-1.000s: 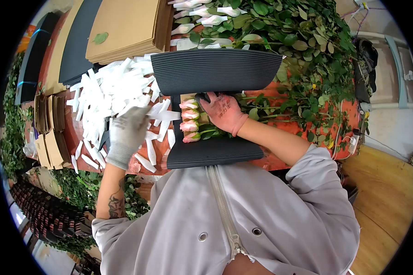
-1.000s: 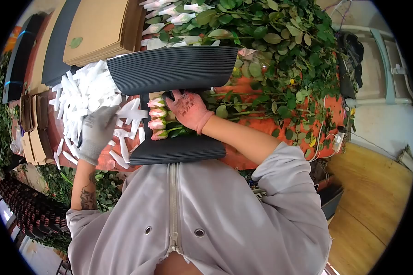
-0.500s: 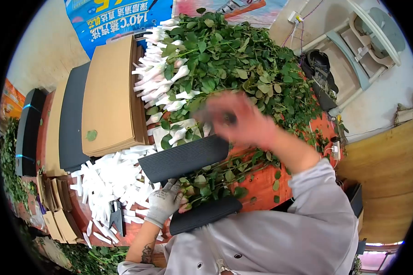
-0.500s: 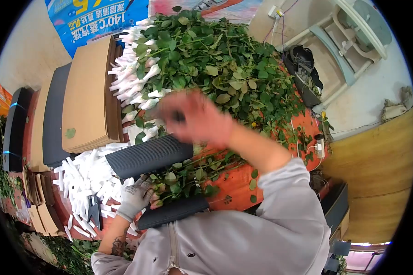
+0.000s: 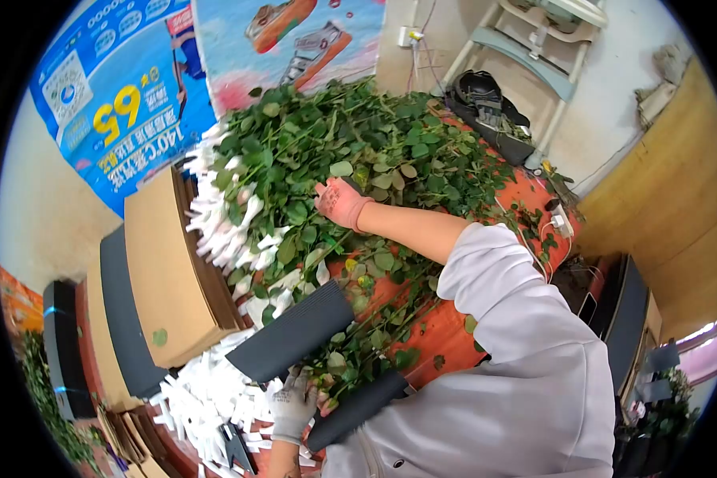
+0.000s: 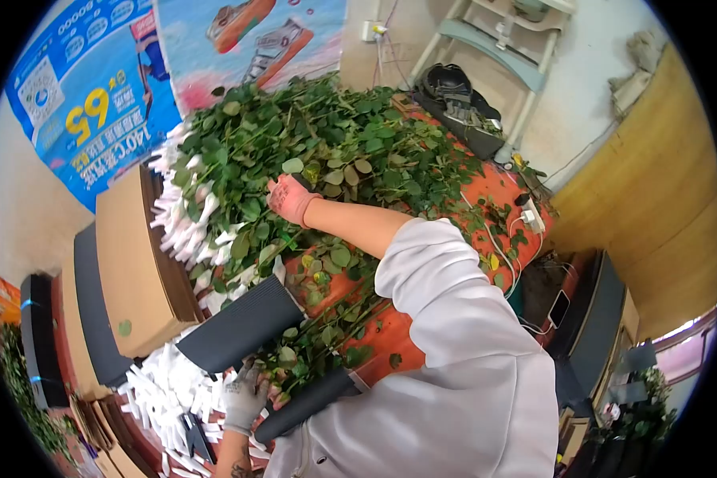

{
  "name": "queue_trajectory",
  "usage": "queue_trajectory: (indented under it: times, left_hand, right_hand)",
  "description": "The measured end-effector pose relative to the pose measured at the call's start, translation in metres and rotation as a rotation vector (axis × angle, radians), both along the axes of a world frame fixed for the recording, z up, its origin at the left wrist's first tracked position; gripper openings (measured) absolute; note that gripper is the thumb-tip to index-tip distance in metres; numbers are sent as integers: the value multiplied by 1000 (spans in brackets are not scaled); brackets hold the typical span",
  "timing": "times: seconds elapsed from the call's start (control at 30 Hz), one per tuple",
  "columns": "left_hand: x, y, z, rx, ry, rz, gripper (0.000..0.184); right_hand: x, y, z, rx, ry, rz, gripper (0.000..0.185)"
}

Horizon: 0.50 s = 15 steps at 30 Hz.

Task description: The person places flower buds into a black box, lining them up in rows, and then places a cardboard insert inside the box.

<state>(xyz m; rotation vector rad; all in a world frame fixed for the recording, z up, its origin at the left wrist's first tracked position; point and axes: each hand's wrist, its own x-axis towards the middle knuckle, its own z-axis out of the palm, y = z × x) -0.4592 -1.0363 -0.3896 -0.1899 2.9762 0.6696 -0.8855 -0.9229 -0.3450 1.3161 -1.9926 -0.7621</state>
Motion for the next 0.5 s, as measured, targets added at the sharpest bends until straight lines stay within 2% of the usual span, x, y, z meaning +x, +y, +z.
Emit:
queue_trajectory:
  times: [0.03, 0.1, 0.17, 0.23, 0.27, 0.3, 0.33, 0.37, 0.4, 0.43, 0.5]
  left_hand:
    - [0, -1, 0, -11, 7, -9, 45]
    - [4, -1, -6, -32, 12, -10, 46]
    - [4, 0, -4, -69, 17, -28, 46]
    - [1, 5, 8, 26, -82, 57, 46]
    - [3, 3, 0, -15, -43, 35, 47]
    - [4, 2, -1, -7, -36, 33, 47]
    - [4, 2, 0, 5, -31, 26, 46]
    - [2, 2, -1, 19, -24, 18, 46]
    - [2, 1, -5, -20, -1, -1, 47]
    - [2, 0, -5, -49, -5, -22, 50]
    - [3, 5, -6, -115, 92, -31, 53]
  right_hand:
    - [8, 5, 19, -70, -112, 52, 6]
    - [-5, 13, 62, -112, -211, -71, 9]
    - [9, 43, 143, -285, -50, -36, 12]
    - [-18, 70, 194, -630, -164, -171, 27]
    - [-11, 85, 240, -738, -349, -346, 35]
    - [-44, 116, 253, -650, 35, -311, 40]
    - [-70, 146, 272, -912, 22, -147, 36]
    - [-81, 176, 296, -990, -6, -334, 48]
    - [-121, 226, 308, -979, 237, -342, 48]
    - [-77, 237, 331, -1106, 50, -401, 49]
    - [-54, 266, 337, -1033, 304, -289, 52]
